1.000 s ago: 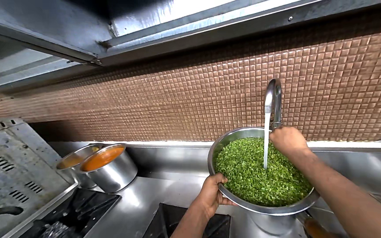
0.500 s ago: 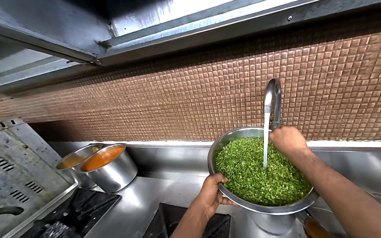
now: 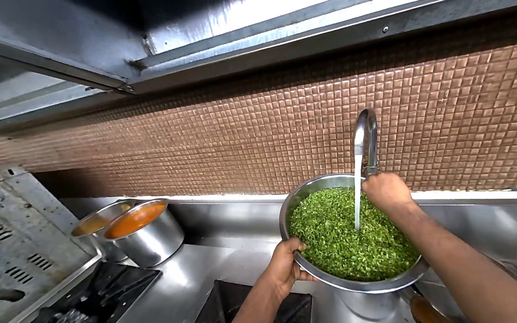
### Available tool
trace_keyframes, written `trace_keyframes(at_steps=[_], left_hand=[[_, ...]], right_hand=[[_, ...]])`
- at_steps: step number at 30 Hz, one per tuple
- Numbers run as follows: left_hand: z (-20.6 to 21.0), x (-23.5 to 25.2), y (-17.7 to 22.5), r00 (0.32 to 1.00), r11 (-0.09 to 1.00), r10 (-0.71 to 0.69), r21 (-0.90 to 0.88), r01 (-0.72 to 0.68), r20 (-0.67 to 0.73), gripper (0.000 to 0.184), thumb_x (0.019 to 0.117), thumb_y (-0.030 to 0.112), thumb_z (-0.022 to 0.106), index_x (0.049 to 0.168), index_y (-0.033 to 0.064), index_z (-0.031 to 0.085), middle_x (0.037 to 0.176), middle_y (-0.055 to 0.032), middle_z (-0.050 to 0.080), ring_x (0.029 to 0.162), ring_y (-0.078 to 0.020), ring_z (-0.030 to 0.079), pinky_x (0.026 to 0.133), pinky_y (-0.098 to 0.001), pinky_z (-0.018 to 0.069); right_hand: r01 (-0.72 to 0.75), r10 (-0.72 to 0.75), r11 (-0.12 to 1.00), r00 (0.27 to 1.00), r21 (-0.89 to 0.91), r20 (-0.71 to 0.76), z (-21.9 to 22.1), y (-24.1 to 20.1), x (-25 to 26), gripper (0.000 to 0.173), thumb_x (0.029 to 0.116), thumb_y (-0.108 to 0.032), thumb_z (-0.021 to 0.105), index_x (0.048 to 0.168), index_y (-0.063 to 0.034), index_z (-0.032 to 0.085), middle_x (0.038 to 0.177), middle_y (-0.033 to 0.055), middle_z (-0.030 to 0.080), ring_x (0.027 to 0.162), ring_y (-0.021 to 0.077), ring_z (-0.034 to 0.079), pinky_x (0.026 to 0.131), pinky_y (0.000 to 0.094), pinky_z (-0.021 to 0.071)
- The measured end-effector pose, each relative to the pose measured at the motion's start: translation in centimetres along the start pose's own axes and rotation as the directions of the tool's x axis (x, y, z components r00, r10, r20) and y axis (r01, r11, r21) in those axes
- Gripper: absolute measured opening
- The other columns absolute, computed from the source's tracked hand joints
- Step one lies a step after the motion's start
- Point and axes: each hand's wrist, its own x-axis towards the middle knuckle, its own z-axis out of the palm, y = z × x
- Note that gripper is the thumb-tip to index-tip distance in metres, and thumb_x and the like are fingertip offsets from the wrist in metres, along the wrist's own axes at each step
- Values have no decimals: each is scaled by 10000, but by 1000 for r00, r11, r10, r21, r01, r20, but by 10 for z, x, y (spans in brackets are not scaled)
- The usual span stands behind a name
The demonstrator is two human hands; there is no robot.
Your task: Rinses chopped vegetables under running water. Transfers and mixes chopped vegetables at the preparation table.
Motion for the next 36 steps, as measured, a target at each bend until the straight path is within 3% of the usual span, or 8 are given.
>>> trace_keyframes(at_steps=[36], left_hand=[[0,-1,0,1000,1000,1,-13,-1,-2,215,996,96,433,1163,-12,513,1019,-291,689,801,-444,721,619,-570,613]], right_hand=[[-23,23,999,1000,49,-9,1,-2,0,197,978,50,522,959,-1,712,939,181,705,913,368,702,745,501,564]])
